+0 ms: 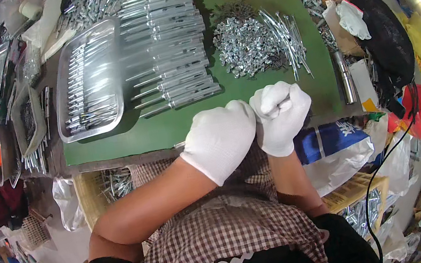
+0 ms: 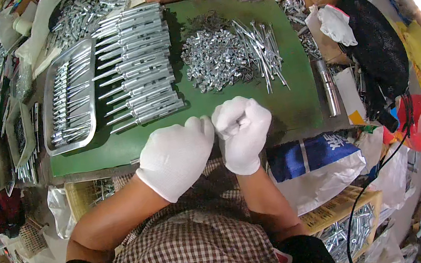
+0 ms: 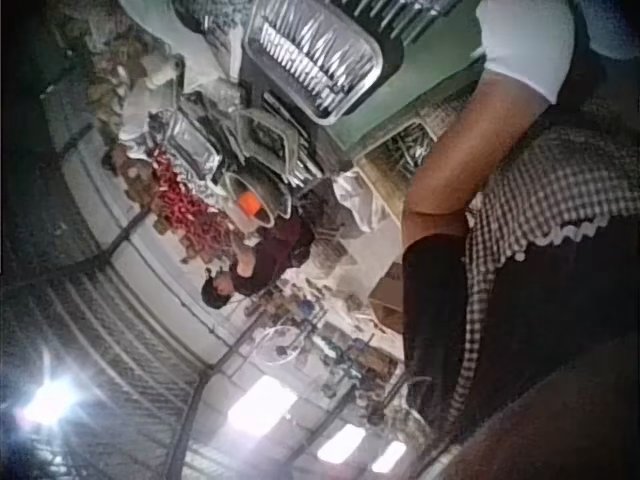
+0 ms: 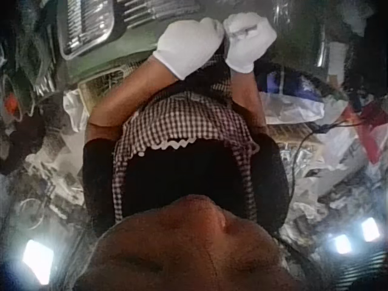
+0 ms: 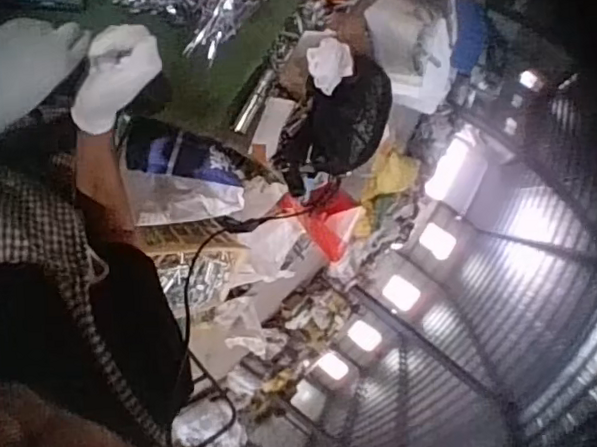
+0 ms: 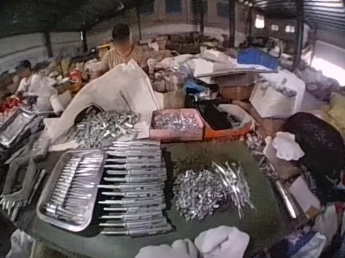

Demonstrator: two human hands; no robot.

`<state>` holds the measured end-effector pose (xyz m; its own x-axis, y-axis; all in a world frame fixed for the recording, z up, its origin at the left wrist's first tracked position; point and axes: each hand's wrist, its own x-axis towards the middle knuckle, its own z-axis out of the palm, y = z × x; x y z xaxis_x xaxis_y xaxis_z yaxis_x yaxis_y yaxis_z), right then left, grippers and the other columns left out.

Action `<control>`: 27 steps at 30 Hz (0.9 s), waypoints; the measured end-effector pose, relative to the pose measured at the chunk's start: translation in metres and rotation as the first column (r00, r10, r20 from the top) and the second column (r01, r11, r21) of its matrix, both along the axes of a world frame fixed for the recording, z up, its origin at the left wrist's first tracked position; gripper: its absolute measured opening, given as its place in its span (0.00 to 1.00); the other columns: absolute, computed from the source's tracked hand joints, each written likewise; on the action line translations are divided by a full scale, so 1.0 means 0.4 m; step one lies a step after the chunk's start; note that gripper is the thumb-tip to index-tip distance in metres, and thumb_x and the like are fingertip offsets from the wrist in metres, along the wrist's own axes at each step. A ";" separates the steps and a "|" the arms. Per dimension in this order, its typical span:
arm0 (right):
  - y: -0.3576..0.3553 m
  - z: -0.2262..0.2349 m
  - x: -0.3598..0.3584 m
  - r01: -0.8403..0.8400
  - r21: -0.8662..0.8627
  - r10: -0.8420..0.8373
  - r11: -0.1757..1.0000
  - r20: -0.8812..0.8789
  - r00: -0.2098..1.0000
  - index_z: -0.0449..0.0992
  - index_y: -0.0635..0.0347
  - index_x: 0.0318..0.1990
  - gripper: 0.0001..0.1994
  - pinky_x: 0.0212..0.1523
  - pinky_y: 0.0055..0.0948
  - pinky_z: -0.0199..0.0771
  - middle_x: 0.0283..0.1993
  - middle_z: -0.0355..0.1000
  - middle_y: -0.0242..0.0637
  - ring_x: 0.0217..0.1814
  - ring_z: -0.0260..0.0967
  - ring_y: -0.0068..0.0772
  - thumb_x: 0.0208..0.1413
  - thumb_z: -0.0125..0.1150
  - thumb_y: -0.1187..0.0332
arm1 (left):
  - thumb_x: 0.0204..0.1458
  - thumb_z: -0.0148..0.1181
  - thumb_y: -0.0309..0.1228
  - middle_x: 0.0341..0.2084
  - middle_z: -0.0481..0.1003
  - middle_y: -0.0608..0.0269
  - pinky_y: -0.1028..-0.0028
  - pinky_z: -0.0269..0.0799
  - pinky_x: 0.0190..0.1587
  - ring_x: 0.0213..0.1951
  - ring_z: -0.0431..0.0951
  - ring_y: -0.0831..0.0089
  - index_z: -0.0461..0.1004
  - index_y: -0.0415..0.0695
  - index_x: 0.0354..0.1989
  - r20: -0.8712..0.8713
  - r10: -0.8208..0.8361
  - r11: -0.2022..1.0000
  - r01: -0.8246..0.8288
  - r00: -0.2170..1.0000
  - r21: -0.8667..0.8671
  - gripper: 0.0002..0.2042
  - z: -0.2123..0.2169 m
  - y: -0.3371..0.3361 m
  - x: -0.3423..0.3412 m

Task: The person assembles metal hardware by picking up small metal parts and inserting them into metal cylindrical tubes by hand.

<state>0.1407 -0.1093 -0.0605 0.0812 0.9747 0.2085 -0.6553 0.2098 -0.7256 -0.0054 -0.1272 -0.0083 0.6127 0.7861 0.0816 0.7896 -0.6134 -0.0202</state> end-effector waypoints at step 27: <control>-0.037 0.054 0.040 -0.100 -0.343 0.195 0.934 0.255 0.947 0.79 0.68 0.54 0.18 0.19 0.17 0.57 0.37 0.77 0.37 0.23 0.62 0.16 0.71 0.48 0.63 | 0.50 0.70 0.31 0.43 0.77 0.59 0.58 0.75 0.47 0.45 0.78 0.54 0.76 0.46 0.44 0.315 0.128 0.980 -0.169 0.940 0.105 0.14 -0.058 0.051 -0.170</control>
<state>0.1568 -0.1243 -0.0391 -0.0839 0.9886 -0.1250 -0.4200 -0.1488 -0.8953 -0.0736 -0.1067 -0.0316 0.4194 0.8365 0.3528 0.8519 -0.4969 0.1655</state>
